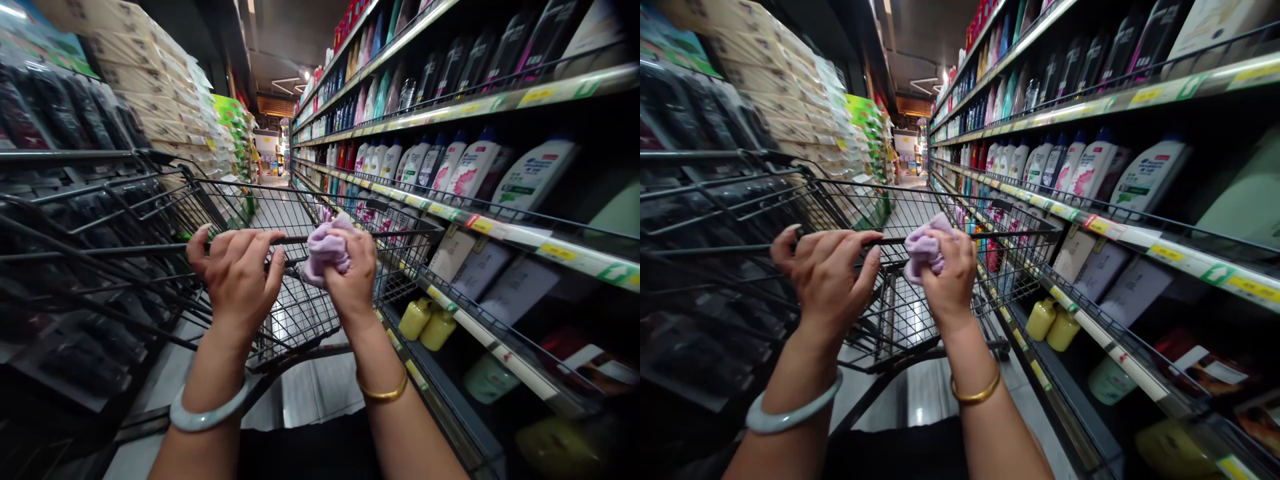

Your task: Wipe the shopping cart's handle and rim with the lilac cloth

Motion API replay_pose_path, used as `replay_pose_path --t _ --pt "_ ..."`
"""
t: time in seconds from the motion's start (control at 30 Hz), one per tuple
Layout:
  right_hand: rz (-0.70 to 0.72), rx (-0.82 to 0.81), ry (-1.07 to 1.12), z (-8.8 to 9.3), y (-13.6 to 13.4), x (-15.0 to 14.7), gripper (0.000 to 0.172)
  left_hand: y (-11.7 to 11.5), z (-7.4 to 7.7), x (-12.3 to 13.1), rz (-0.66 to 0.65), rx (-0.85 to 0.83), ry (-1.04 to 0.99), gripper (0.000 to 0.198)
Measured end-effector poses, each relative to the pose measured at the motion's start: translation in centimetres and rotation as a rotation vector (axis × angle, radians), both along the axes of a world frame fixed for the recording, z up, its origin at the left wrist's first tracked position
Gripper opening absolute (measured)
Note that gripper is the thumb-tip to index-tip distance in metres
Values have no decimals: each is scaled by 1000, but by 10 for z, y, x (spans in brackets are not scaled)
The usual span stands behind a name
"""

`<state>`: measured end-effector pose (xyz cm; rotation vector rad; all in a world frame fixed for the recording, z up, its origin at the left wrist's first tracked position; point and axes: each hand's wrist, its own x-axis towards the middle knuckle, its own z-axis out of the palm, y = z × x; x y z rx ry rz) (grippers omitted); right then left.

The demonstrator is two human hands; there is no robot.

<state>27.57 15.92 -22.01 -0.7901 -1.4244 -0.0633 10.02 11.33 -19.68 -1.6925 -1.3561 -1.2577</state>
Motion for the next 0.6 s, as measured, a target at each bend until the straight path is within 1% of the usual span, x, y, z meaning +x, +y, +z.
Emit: replay_pose_path --t 0.07,0.17,0.23,0.33,0.4,0.43,0.47,0.53,0.6 --pt "-52 0 110 -2 13 20 38 0 0 -2 2 22 -8 20" --pt "-206 -26 277 -7 31 50 41 -3 0 -4 24 59 -22 18" --pt "-252 -30 300 -9 32 52 42 -6 -1 -6 52 71 -28 20" --pt "-211 -7 179 -7 14 27 37 -11 0 -7 73 36 -32 25" --pt "-162 4 63 -4 -1 9 32 -14 1 -5 67 18 -62 26" --pt "-138 8 23 -3 -5 6 31 -16 1 -4 55 19 -83 25" --pt "-115 11 1 -2 -6 6 30 -16 1 -1 37 24 -100 24" --pt "-99 13 27 -2 0 20 33 -17 0 5 -27 39 -108 23" --pt "-147 3 126 -5 13 41 37 -14 -2 11 -99 32 -75 26"
